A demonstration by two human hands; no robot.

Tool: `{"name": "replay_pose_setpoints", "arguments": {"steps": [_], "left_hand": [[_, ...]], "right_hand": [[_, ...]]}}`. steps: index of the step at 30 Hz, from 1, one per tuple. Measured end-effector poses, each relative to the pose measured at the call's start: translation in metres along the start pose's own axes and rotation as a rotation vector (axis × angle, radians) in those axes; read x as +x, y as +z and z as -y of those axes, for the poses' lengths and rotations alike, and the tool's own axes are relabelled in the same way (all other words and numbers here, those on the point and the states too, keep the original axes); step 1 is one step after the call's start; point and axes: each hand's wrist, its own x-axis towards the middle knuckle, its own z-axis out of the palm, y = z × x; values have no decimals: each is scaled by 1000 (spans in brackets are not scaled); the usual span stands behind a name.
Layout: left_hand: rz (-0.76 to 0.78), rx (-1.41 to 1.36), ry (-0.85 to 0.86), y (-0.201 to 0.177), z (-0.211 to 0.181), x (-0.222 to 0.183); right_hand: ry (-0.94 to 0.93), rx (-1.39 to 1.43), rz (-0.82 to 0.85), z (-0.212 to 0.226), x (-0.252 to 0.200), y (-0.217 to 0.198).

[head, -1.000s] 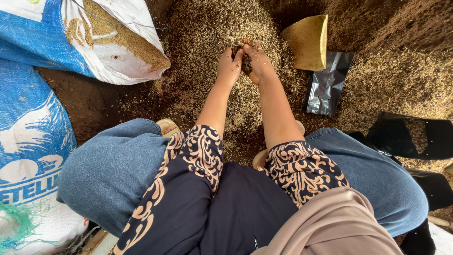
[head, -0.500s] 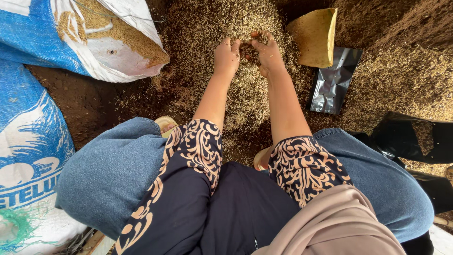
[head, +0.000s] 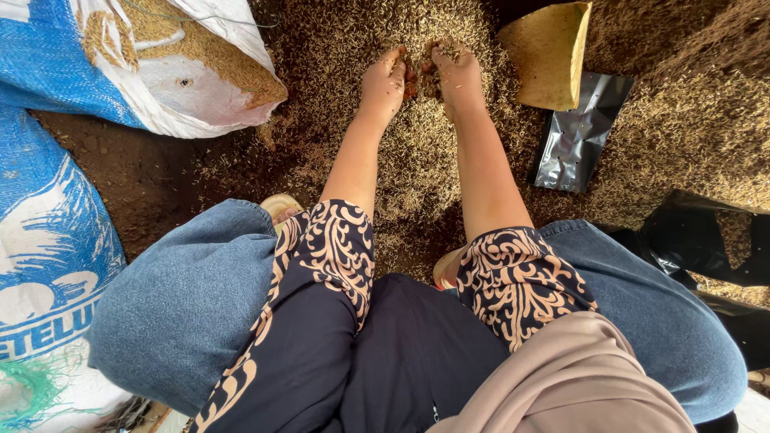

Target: The person sits on the ground and repeatedly scoops grain from a large sack, sifting it through their hands to separate chaff, and returns the grain to the pile. The person also handles a black plastic bag at the end.

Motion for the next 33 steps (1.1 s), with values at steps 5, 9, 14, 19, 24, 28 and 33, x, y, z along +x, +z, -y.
{"name": "replay_pose_setpoints", "arguments": {"steps": [5, 9, 14, 19, 24, 28, 33], "left_hand": [[-24, 113, -171, -9, -28, -16], [-49, 25, -136, -39, -25, -36], [-253, 530, -526, -90, 22, -85], [-24, 754, -665, -111, 68, -113], [33, 606, -583, -56, 102, -96], [-31, 440, -584, -34, 132, -82], [-113, -133, -746, -21, 176, -66]], "right_hand": [[-56, 218, 104, 5, -12, 0], [-148, -37, 108, -12, -6, -20], [-81, -273, -312, -87, 16, -60], [352, -394, -350, -170, 9, -61], [257, -256, -191, -197, 30, -27], [203, -5, -50, -182, 48, -18], [312, 15, 44, -149, 45, 5]]}}
